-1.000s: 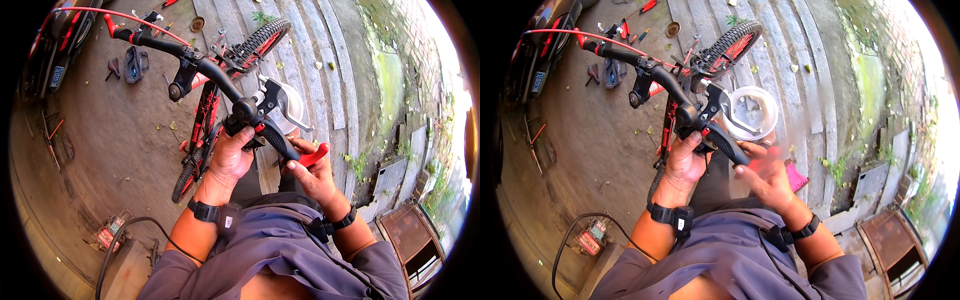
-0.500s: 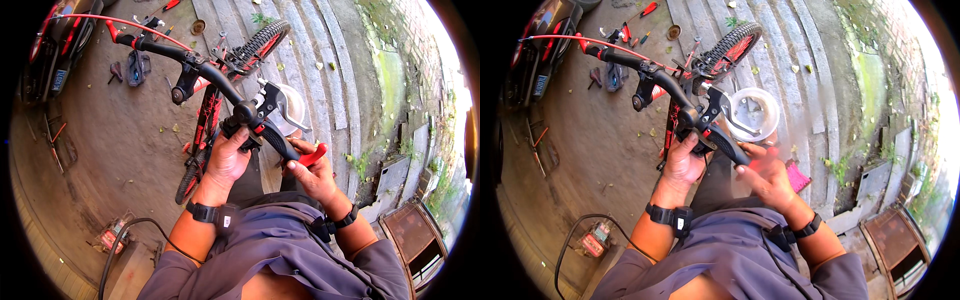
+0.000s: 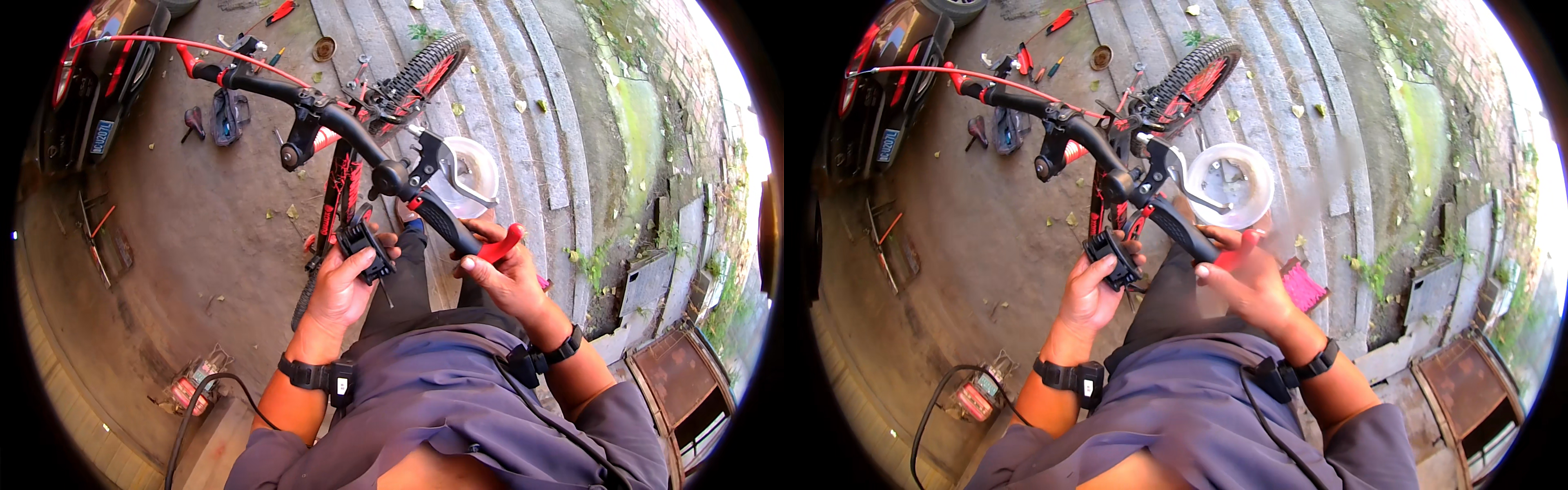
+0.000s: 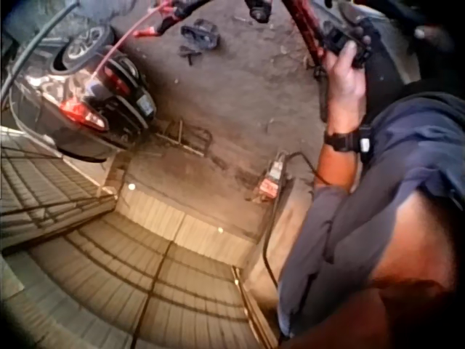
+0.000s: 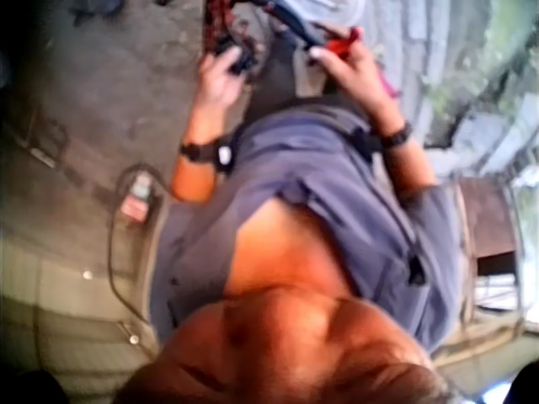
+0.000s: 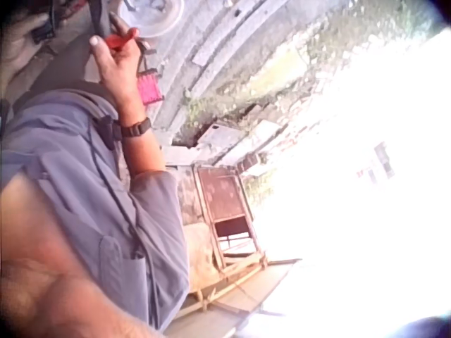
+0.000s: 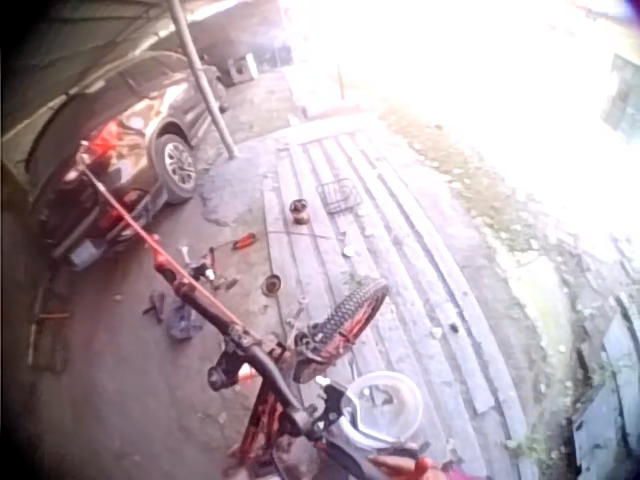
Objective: The person is repairing a bicycle's handlebar controls. They remove a black gear shifter from the handlebar, thread a cable through it, and then reattach the shifter to the handlebar. The person uses a screwdriver to tighten the screws and secure the shifter in place.
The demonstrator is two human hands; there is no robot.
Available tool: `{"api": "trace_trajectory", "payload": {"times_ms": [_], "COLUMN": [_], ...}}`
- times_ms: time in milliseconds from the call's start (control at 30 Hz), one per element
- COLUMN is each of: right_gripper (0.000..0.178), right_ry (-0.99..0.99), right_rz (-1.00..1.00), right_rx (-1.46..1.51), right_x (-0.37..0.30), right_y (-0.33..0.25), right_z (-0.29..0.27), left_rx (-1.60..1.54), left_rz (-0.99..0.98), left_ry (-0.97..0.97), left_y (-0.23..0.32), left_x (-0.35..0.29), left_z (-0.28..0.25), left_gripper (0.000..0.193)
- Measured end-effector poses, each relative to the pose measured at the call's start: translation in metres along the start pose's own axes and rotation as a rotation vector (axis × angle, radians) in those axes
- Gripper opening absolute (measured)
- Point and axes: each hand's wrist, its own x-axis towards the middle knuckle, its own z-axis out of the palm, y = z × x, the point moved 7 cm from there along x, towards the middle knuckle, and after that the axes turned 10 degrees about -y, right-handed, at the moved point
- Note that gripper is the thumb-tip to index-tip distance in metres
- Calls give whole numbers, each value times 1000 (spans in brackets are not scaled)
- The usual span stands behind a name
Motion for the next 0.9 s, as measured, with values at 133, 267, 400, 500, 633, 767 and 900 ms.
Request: {"api": "trace_trajectory", "payload": {"times_ms": [133,267,400,500,633,767,900], "right_gripper": [64,69,77,83,87,97,96], "right_ry": [-38,-3,-22,-35,-152,-184,-58], "right_rz": [30,1,48,61,192,63,18], "right_rx": [-76,-175,-135,-127,-14,88,81], "right_x": [-1,-2,-5,-9,-23,-31,-42], "right_y": [-3,-9,-6,4,28,49,53], "right_z": [-1,-6,-7,-7,6,28,33], "left_rx": [11,14,16,70,188,382,1010], "left_rz": [-30,-81,-126,-182,-246,-302,-175], "left_ry": [1,-25,-43,-66,-145,-308,-483], "left_y": [-8,-15,-19,-31,-51,-74,-62], "left_x": [-5,-6,-6,-8,-5,6,8], "left_z": [0,4,14,16,27,47,66], "left_gripper": [46,47,47,46,45,47,41]}}
